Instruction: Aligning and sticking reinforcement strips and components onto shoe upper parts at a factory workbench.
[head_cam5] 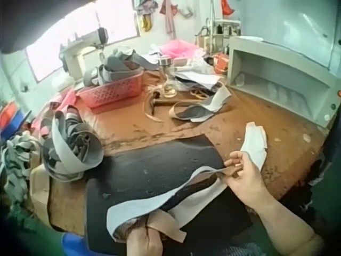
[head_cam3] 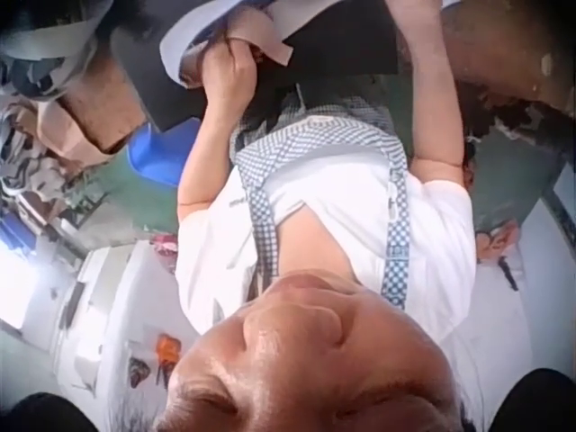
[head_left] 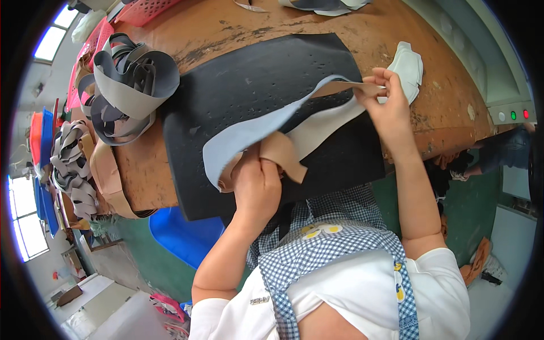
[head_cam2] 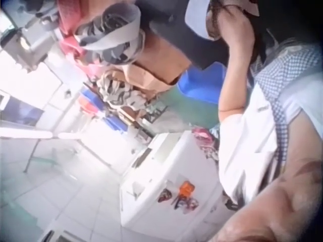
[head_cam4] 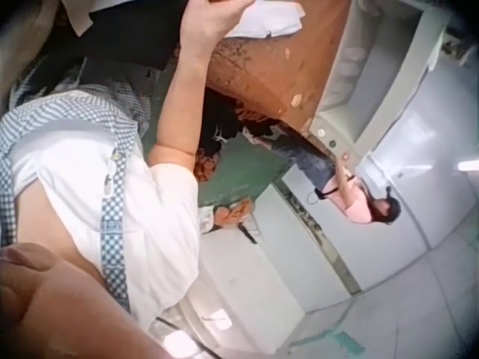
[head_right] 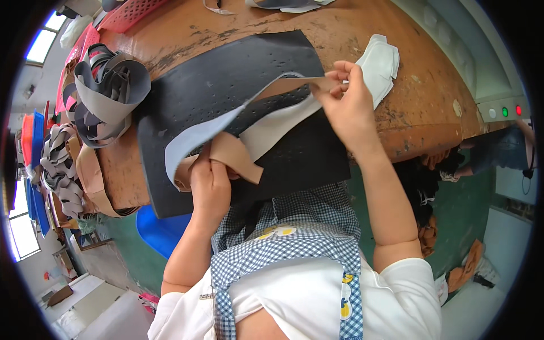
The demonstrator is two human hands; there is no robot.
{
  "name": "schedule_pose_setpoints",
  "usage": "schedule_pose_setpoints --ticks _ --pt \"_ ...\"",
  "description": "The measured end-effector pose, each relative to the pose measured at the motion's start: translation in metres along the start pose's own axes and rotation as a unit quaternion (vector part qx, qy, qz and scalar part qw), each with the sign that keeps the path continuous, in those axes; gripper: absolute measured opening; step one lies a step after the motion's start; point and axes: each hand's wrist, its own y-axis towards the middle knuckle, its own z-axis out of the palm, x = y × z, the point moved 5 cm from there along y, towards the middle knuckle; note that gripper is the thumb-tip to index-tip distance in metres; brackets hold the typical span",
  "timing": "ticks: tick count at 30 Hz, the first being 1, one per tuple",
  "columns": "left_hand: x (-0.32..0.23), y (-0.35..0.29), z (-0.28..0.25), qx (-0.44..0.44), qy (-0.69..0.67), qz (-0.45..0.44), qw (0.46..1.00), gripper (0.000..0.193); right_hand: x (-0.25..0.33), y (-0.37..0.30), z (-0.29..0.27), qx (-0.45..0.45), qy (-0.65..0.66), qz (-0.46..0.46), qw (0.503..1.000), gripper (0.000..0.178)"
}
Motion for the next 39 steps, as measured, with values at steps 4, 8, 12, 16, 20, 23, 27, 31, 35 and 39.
schedule_pose_setpoints --ticks 4,8,12,16,20,23,27,31,35,39 --pt "0.016 0.002 0.003 0.032 0.065 0.006 0.997 0.025 -0.001 0.027 0.004 0.065 0.167 0.13 0.975 0.05" --pt "0.001 0.006 0.0 0.062 -0.146 -0.162 0.974 0.028 -0.015 0.042 0.009 0.081 0.14 0.067 0.985 0.058" --pt "-0.012 0.013 -0.004 0.103 -0.06 -0.067 0.991 0.034 0.057 -0.003 0.01 0.09 -0.131 -0.189 0.969 0.084" --pt "-0.01 0.019 -0.01 0.125 -0.089 -0.113 0.982 0.037 0.113 -0.075 0.006 0.027 -0.074 -0.46 0.884 0.04" --pt "-0.006 0.017 -0.006 0.13 -0.155 -0.126 0.971 0.038 0.073 -0.079 0.049 0.142 0.07 -0.279 0.947 0.021" --pt "0.003 0.013 -0.01 0.11 -0.235 -0.163 0.952 0.039 0.053 -0.074 0.067 0.186 0.103 -0.169 0.962 0.019" --pt "0.029 0.004 -0.015 0.032 -0.366 -0.201 0.908 0.039 0.068 -0.086 0.078 0.174 -0.061 -0.348 0.919 0.031" --pt "0.04 -0.015 -0.025 -0.016 -0.404 -0.058 0.913 0.038 0.067 -0.083 0.085 0.183 -0.094 -0.298 0.932 0.038" --pt "-0.039 -0.018 -0.016 0.129 0.115 0.269 0.947 0.04 0.068 -0.081 0.087 0.23 -0.081 -0.263 0.934 0.046" --pt "-0.033 -0.013 -0.032 0.09 0.092 0.237 0.963 0.04 0.074 -0.079 0.082 0.24 -0.098 -0.287 0.922 0.059"
